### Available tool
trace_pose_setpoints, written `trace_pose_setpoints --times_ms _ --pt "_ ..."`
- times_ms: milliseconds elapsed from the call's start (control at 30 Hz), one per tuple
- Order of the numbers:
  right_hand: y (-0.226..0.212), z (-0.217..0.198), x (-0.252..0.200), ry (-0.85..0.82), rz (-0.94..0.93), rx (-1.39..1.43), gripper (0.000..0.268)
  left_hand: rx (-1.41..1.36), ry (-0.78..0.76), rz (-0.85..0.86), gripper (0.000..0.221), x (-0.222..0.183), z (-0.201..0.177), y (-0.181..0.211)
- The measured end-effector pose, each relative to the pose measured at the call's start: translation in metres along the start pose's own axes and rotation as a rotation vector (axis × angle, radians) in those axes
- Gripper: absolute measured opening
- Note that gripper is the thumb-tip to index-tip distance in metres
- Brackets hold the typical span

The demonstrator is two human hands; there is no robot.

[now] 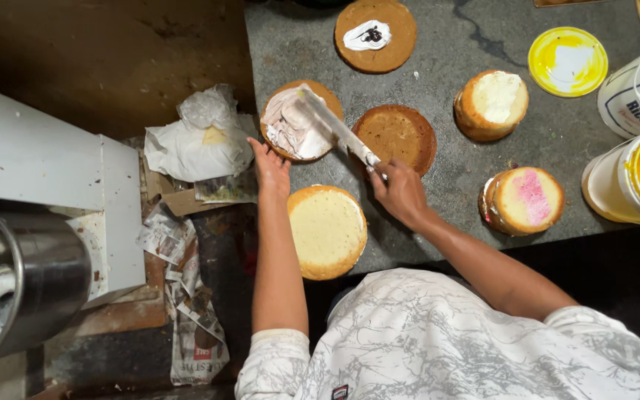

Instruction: The person applies cream and spreads it over several sponge cake layers using a spatula, and then stacks the layers on top of each other.

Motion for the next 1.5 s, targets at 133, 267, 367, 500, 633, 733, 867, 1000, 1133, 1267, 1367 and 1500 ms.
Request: trace_pose_setpoints --times_ms 133,267,367,500,633,733,867,1000,1133,1267,1367,1500 --pt "-0.029 0.01 -0.006 -0.096 -0.285 -0.079 0.027 -0.042 0.02 -0.003 0.116 0.001 0.0 0.0" --pt "-0.008 0.017 0.01 -0.093 -0.12 -0.171 0.022 -0.063 -0.011 -0.015 0.115 0.0 0.002 0.004" --pt "0.02 0.028 -0.006 -0.253 0.213 0.087 0.027 -0.066 -0.011 -0.032 0.115 -0.005 -0.002 0.002" --pt "0.013 0.016 -0.014 -0.191 -0.086 -0.078 0.026 -0.057 0.006 -0.051 0.115 -0.006 0.0 0.004" --pt "0.029 0.016 -0.022 -0.246 0.247 0.064 0.026 -0.097 -0.043 -0.065 0.114 -0.007 0.0 0.004" --pt "0.014 -0.007 -0.032 -0.103 -0.086 0.34 0.031 -0.081 -0.031 -0.074 0.114 -0.011 0.001 0.006" --pt "0.042 0.011 -0.027 -0.161 0.486 0.341 0.032 -0.109 -0.109 -0.086 0.117 -0.02 0.013 0.016" --pt "0.021 0.059 -0.003 -0.171 0.39 0.341 0.033 -0.028 -0.016 -0.103 0.116 -0.029 0.017 0.024" --pt "0.007 0.065 -0.007 -0.363 0.184 0.134 0.026 -0.02 -0.028 -0.09 0.112 -0.031 0.011 0.024" --pt "0.015 0.018 0.005 -0.244 -0.04 -0.21 0.022 0.098 0.091 0.049 0.112 -0.028 -0.001 0.027" --pt "0.002 0.017 0.014 -0.109 -0.076 -0.16 0.023 0.181 0.245 0.167 0.109 -0.042 -0.003 0.035" --pt "-0.024 0.049 0.021 -0.161 -0.19 -0.145 0.022 0.288 0.252 0.113 0.11 -0.069 0.017 0.039"
Point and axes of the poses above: each hand's wrist, its own x-axis towards the middle knuckle, its own z-axis out of the palm, y = z × x, the point moved 6 cm from there along x, towards the middle knuckle, and after that the axes turned 13 degrees about y, right-handed, at the moved point
